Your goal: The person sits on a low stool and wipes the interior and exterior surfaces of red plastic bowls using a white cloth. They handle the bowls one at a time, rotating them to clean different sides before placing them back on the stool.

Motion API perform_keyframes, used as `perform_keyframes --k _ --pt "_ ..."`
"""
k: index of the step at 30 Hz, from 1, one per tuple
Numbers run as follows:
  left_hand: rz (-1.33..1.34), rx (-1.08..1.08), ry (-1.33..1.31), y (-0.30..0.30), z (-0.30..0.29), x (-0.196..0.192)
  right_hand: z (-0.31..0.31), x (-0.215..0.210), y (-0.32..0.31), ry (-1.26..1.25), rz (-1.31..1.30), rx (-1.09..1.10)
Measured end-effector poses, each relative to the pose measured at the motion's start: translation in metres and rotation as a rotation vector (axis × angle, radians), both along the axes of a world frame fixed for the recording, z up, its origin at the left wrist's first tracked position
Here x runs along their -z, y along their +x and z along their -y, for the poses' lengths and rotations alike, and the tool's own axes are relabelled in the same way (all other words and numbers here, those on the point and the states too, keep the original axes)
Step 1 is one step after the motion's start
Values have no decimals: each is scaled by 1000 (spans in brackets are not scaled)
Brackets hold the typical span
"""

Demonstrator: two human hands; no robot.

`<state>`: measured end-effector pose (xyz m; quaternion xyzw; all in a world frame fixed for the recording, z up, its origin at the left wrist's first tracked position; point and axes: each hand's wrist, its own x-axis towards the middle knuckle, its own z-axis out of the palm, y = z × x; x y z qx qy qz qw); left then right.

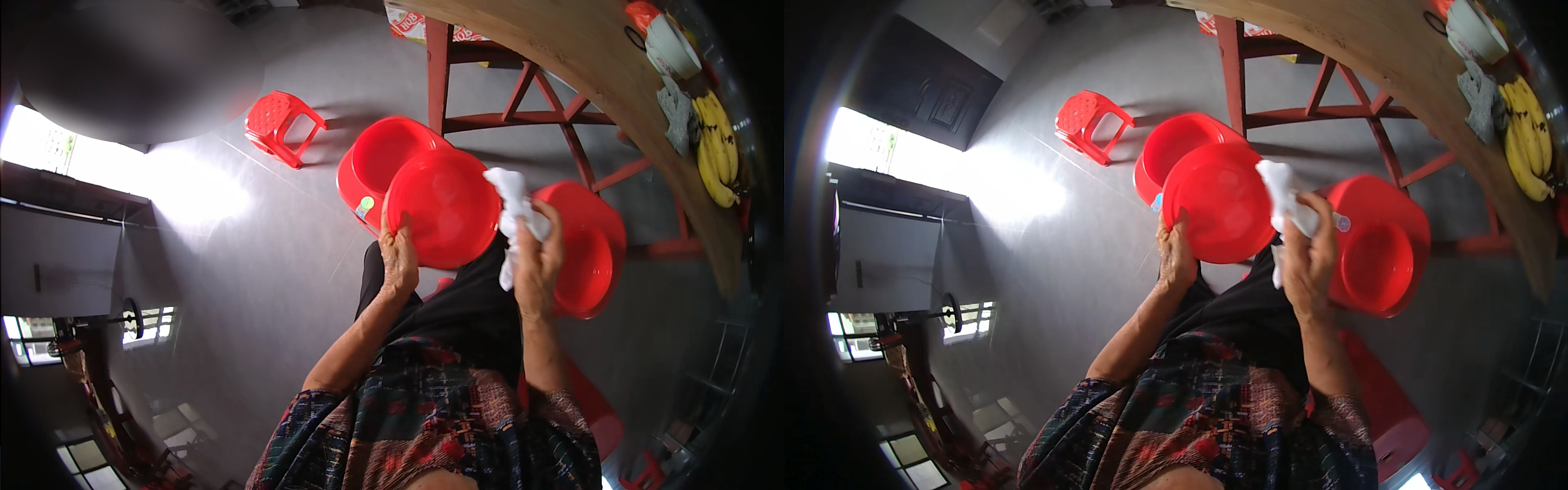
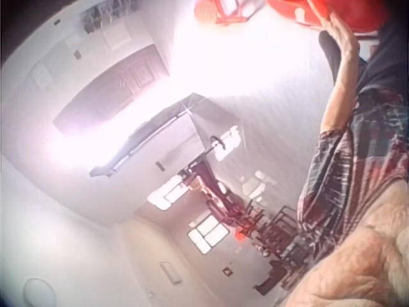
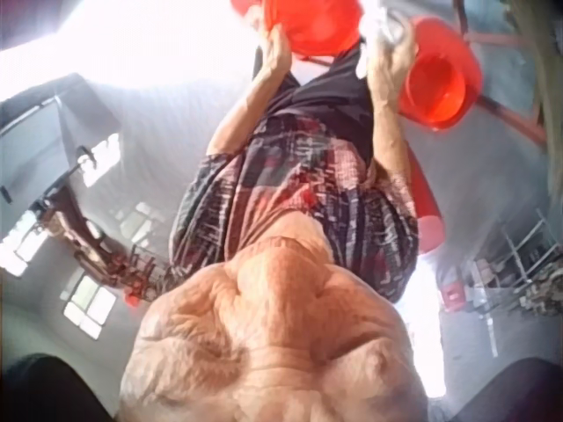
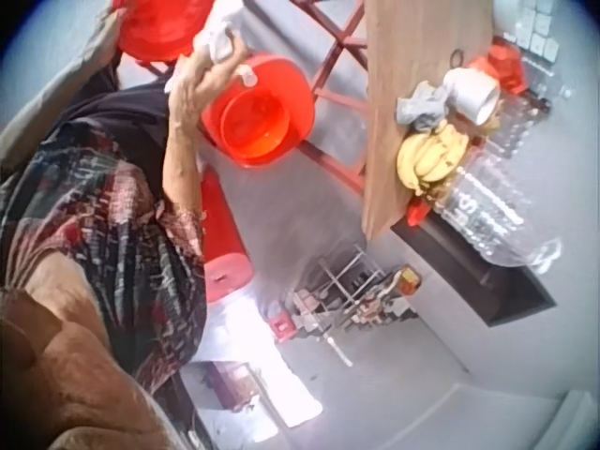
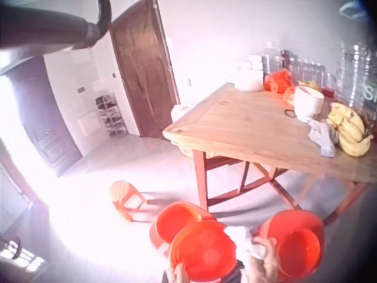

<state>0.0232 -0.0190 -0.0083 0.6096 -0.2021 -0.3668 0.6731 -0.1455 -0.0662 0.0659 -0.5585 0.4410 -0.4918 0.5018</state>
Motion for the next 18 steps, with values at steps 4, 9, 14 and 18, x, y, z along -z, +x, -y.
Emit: perform_keyframes --k 4,9,14,18 --pt "-153 71 -58 -17 1 -7 36 68 35 -383 -569 -34" --pt "88 151 -101 -27 -7 13 30 105 57 -436 -721 -177" --pt "-9 162 -35 -14 -7 6 18 79 41 -316 -617 -856" --pt "91 182 -21 -2 -10 5 11 31 36 -180 -654 -1236"
